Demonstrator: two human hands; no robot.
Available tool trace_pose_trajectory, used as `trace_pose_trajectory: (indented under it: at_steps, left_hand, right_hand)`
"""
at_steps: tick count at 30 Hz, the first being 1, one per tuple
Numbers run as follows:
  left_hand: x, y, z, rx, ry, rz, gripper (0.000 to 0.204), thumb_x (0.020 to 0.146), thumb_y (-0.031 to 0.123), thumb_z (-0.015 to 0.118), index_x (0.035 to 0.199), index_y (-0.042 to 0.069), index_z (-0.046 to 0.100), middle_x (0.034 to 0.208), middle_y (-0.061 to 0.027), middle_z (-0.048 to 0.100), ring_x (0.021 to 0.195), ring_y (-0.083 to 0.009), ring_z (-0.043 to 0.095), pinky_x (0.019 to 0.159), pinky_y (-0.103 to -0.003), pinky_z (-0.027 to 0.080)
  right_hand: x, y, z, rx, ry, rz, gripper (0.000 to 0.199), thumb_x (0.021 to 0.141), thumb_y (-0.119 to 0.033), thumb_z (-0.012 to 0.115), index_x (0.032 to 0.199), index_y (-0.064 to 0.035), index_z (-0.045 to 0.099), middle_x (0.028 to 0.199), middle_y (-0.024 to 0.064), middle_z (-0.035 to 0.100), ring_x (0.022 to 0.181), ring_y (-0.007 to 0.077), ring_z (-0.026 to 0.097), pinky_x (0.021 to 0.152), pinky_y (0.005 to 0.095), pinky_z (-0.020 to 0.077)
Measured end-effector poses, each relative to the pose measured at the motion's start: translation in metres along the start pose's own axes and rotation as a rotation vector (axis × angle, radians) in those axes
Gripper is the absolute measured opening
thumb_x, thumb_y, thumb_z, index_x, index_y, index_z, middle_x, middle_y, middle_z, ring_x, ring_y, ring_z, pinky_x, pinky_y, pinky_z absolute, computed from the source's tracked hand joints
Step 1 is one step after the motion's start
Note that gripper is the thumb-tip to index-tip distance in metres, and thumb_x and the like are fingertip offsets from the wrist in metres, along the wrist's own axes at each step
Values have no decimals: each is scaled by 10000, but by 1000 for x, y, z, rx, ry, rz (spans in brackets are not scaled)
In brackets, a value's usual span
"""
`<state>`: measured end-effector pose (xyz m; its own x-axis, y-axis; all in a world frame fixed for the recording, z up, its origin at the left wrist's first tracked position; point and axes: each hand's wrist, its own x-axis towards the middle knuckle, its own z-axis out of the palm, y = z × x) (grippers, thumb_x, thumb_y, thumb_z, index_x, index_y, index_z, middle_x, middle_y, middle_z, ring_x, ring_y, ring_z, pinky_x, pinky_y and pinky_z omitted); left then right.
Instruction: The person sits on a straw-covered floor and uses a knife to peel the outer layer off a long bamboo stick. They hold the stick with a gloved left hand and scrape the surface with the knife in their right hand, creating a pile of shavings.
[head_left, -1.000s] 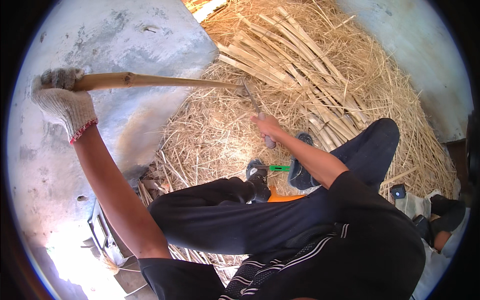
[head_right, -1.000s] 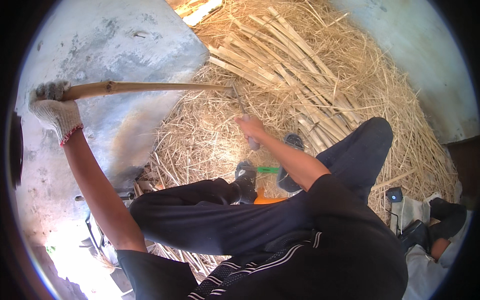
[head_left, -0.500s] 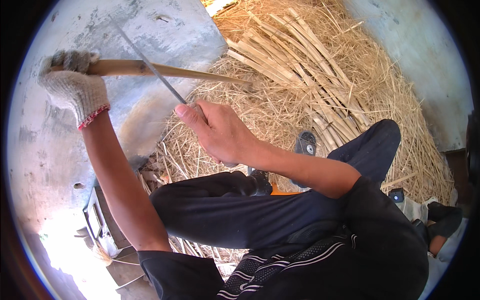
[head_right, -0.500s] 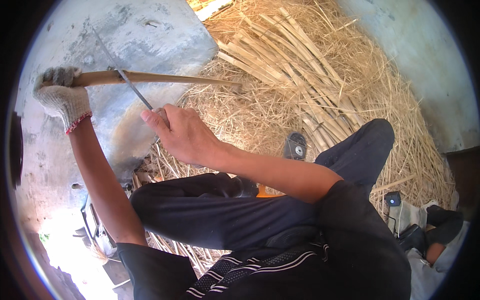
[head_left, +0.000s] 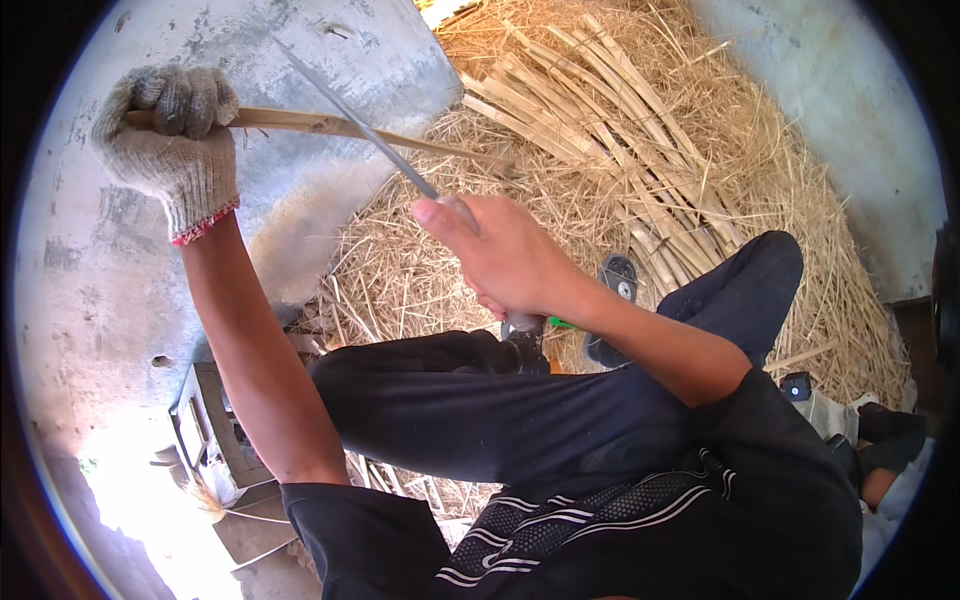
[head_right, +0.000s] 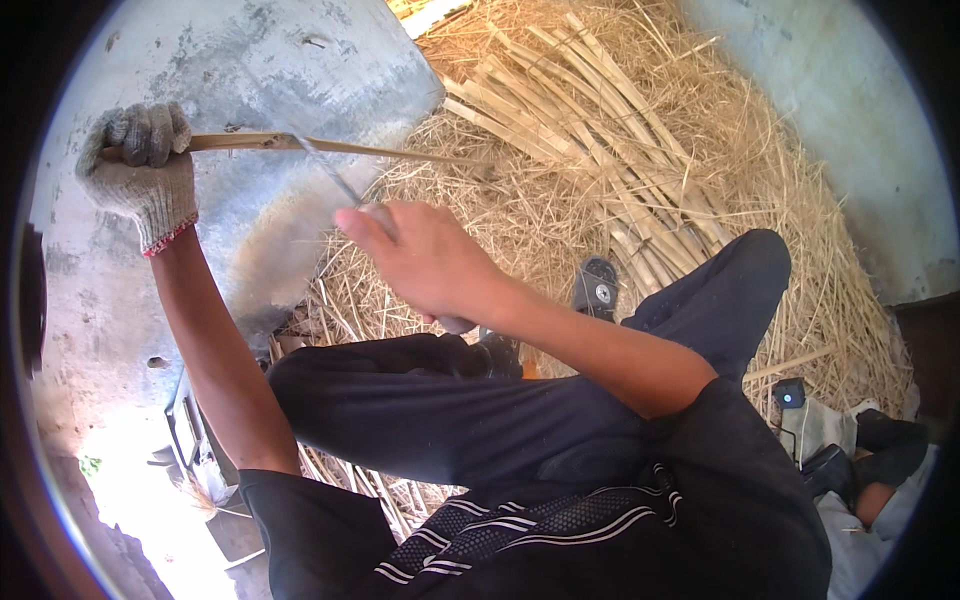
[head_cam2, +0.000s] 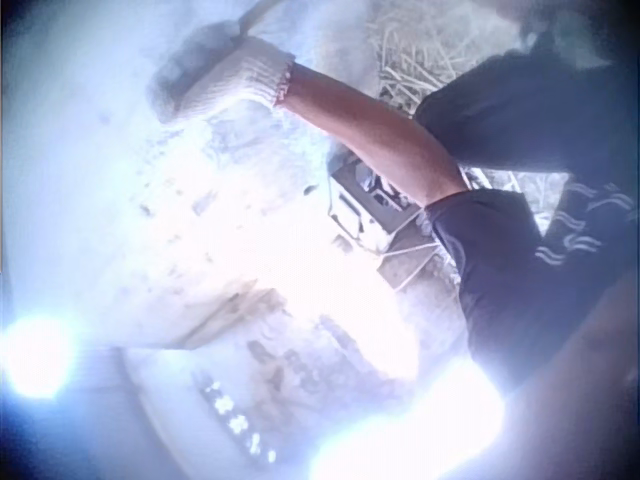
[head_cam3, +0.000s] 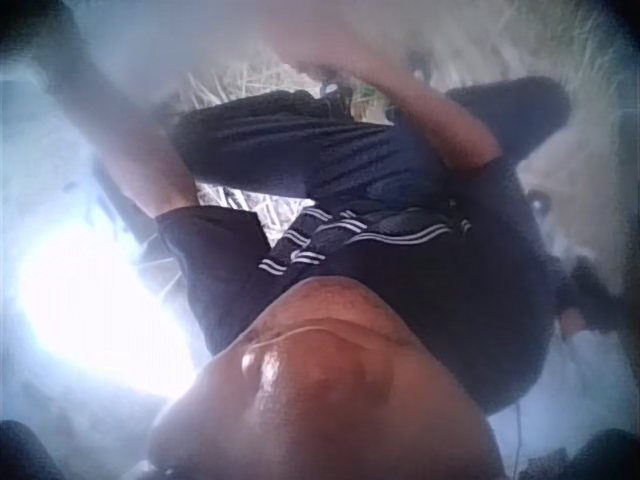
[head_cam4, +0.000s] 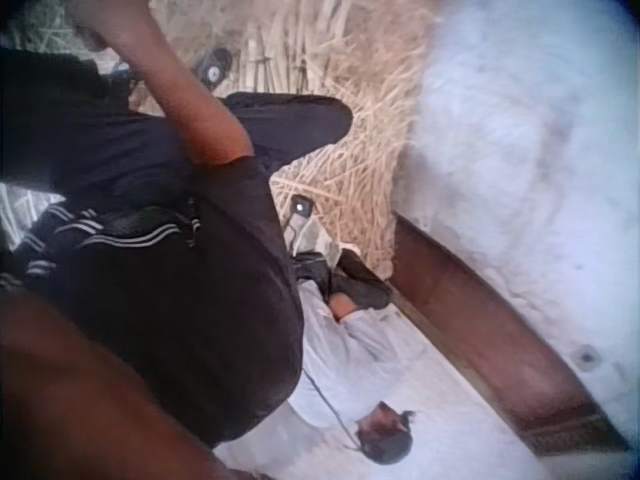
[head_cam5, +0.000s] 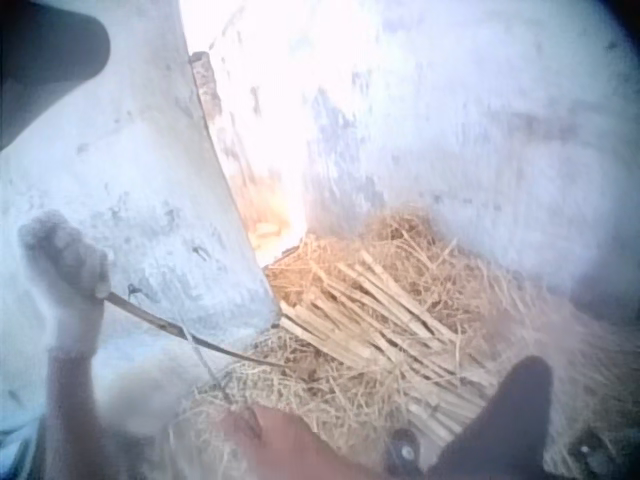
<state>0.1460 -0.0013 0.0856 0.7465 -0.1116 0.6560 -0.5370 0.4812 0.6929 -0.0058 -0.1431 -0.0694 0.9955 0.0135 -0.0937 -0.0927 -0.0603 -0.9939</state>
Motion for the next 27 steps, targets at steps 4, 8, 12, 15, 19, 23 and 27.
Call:
trace_pose_trajectory:
  at_steps: [4,8,12,15,19,23,27]
  left_hand:
    - [5,-2,0,-119,-247,-57,271,795,224,499,558,96,474,426,1,277,336,-155,237,334,-341,263]
    - [6,3,-17,-157,-333,-73,279,806,240,504,576,81,503,418,-1,302,325,-154,258,325,-338,305]
    - [0,5,-27,-158,-354,-51,273,810,252,502,610,68,531,413,1,318,323,-152,270,326,-342,323]
    - [-1,5,-20,-206,-490,-92,265,813,270,490,679,58,577,427,-1,356,347,-149,310,367,-329,338]
    - [5,1,-25,-245,-678,-125,270,813,286,487,743,56,611,444,-3,392,360,-149,340,395,-320,348]
    - [4,8,-30,-188,-600,-104,242,801,276,495,691,80,582,444,0,397,362,-141,343,398,-319,340]
    - [-4,1,-6,-84,-343,-31,238,779,244,479,583,116,520,434,5,359,358,-138,319,381,-320,322]
  right_hand:
    - [8,21,11,8,114,-117,619,978,-526,450,656,2,476,519,109,491,530,224,584,563,397,459]
    - [8,28,23,12,154,-72,597,968,-506,487,677,13,531,554,153,545,562,279,600,589,420,460]
    - [-12,-15,26,51,61,63,550,965,-463,522,738,35,582,589,217,585,582,355,637,582,444,484]
    - [-2,32,43,-95,304,-208,524,974,-441,531,740,28,534,531,163,529,548,293,627,531,418,469]
    - [4,40,25,-86,206,-99,513,977,-426,522,779,46,560,542,210,569,540,356,639,521,454,493]
    - [-14,0,25,140,44,31,525,986,-429,502,753,41,515,492,135,524,399,251,579,414,371,461]
    - [-6,21,38,261,115,-110,519,993,-460,478,702,-32,446,437,42,456,327,138,493,326,292,399]
